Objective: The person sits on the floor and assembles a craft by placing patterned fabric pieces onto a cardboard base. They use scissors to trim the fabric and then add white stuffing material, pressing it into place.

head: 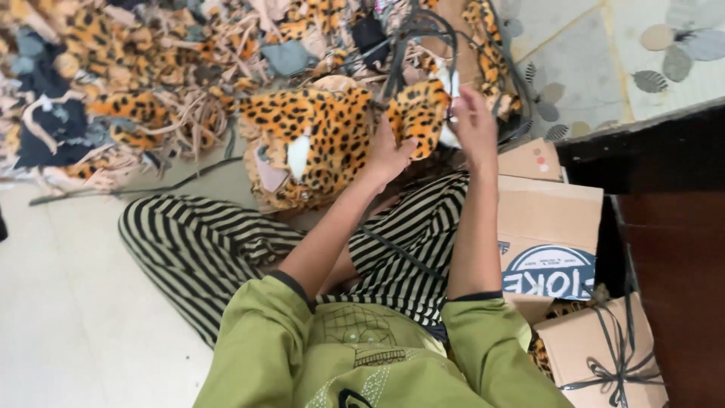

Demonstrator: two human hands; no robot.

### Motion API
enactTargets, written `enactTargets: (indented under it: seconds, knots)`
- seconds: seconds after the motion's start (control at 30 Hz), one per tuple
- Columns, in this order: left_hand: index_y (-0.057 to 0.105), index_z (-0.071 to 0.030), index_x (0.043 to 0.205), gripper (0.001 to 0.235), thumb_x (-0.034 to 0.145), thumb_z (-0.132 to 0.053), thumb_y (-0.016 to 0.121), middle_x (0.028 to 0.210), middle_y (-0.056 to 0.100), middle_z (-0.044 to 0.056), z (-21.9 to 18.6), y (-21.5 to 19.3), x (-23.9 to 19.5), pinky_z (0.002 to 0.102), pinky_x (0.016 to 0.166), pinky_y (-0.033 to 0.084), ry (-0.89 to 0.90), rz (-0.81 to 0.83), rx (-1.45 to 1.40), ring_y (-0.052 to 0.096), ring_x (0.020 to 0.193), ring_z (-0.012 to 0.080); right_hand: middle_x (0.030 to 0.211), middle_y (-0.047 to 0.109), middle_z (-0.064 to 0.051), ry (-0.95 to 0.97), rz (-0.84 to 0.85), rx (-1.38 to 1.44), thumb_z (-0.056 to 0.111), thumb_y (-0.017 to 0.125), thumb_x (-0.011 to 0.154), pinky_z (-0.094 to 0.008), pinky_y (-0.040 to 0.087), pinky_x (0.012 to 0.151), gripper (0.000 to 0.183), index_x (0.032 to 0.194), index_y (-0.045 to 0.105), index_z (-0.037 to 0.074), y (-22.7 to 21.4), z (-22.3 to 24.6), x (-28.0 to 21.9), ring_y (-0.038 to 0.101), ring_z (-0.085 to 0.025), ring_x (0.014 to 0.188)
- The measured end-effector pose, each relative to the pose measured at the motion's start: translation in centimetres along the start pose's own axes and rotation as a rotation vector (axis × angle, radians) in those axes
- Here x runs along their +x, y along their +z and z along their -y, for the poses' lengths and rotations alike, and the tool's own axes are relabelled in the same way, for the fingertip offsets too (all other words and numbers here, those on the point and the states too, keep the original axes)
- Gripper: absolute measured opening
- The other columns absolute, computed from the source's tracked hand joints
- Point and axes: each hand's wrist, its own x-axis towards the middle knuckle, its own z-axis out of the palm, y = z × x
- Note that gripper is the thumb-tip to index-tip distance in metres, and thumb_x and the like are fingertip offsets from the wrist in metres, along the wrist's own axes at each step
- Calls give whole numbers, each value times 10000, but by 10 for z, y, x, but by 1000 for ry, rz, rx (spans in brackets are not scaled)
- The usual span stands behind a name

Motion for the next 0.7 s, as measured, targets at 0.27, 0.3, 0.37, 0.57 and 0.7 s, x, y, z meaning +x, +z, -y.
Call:
enactTargets:
  seconds: [0.27, 0.3, 0.37, 0.57, 0.7]
  knots:
    - [34, -123, 1665, 793, 1082, -397, 495, 1672, -140, 262, 70, 41, 83, 568, 1213, 273, -101, 252, 272, -19, 1565, 410, 1017, 746, 31, 165, 99, -1008, 174, 553, 915, -470, 590, 892, 380, 990, 771, 477, -87, -247, 93, 713, -347, 964]
    - [33, -139, 1668, 800, 1081, -424, 495, 1679, -143, 247, 77, 43, 83, 583, 1233, 204, -111, 264, 288, -78, 1571, 393, 1129, 748, 25, 176, 222, -990, 147, 547, 921, -475, 570, 971, 434, 1064, 757, 498, -84, -262, 86, 702, -370, 1035]
    - [47, -126, 1668, 768, 1096, -412, 474, 1698, -82, 221, 71, 48, 81, 559, 1246, 160, -94, 275, 302, -86, 1577, 349, 1200, 705, 11, 185, 186, -877, 182, 585, 953, -469, 524, 1017, 351, 1136, 753, 431, -82, -228, 83, 655, -342, 1133]
    - [114, -227, 1668, 751, 1076, -487, 495, 1708, 114, 184, 53, 55, 68, 526, 1258, 221, -128, 305, 266, 136, 1575, 324, 962, 716, -68, -126, -239, -737, 391, 766, 951, -505, 517, 846, 133, 994, 734, 269, -107, -102, 76, 684, -359, 958]
    - [227, -138, 1614, 604, 1053, -236, 428, 1689, 237, 90, -9, 58, 29, 452, 1238, 251, -171, 357, 302, 271, 1537, 276, 1325, 479, -177, -10, -135, 32, -4, 590, 980, -306, 689, 839, 368, 1256, 427, 174, -103, 67, 35, 607, -260, 1155]
